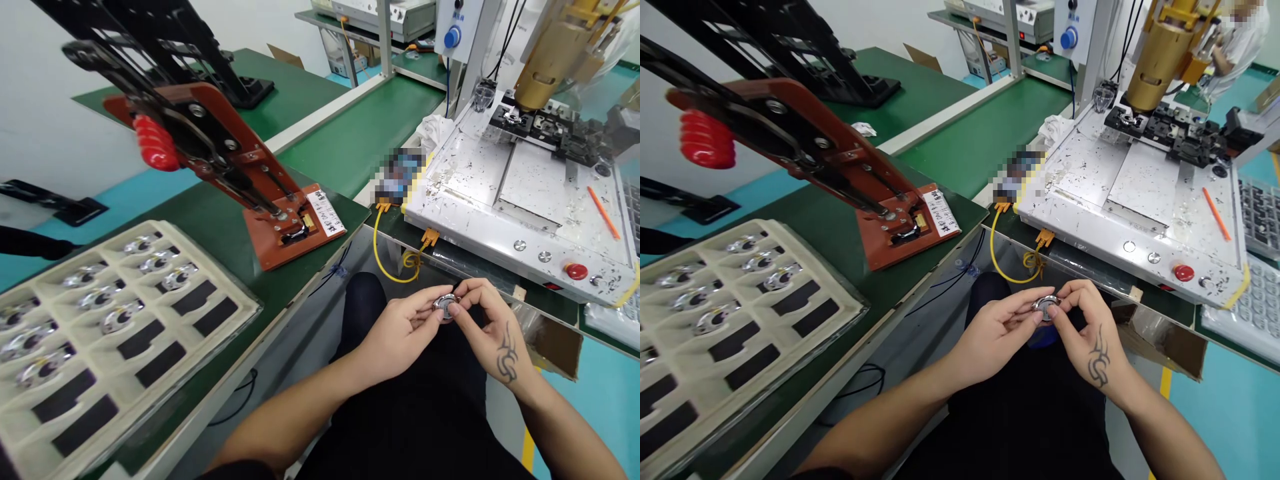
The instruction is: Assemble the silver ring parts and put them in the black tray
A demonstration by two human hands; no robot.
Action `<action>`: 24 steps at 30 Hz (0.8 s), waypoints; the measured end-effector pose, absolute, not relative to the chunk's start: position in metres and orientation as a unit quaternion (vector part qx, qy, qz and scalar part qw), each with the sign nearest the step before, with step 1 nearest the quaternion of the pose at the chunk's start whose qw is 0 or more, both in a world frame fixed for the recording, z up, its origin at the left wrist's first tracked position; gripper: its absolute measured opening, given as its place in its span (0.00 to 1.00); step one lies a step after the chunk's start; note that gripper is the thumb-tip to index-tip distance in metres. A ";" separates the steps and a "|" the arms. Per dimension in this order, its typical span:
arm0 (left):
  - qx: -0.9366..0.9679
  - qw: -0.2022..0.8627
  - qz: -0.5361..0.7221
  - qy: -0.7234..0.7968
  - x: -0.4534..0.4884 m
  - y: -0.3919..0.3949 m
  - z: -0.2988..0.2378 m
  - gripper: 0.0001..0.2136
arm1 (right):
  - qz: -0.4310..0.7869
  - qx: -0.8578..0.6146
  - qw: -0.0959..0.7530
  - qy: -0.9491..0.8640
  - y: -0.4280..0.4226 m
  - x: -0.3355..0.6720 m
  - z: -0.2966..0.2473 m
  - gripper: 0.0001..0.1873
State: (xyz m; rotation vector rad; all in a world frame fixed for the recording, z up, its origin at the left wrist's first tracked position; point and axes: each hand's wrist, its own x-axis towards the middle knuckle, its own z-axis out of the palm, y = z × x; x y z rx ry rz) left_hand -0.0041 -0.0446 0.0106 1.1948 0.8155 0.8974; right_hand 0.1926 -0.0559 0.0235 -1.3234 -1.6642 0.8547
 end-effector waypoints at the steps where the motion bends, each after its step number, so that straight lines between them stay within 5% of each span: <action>1: 0.544 0.639 0.399 0.369 -0.004 -0.045 0.009 0.19 | 0.321 -0.525 0.412 -0.672 -0.056 0.192 0.023 0.09; 13: 0.668 0.562 0.317 0.370 -0.023 -0.032 0.023 0.28 | 0.303 -0.465 0.370 -0.745 -0.045 0.197 0.020 0.05; 17: 0.572 0.609 0.403 0.373 -0.022 -0.027 0.027 0.28 | 0.427 -0.506 0.438 -0.608 -0.038 0.189 0.021 0.10; 24: 0.535 0.594 0.433 0.416 -0.016 -0.026 0.025 0.10 | 0.543 -0.488 0.472 -0.495 -0.032 0.171 0.014 0.19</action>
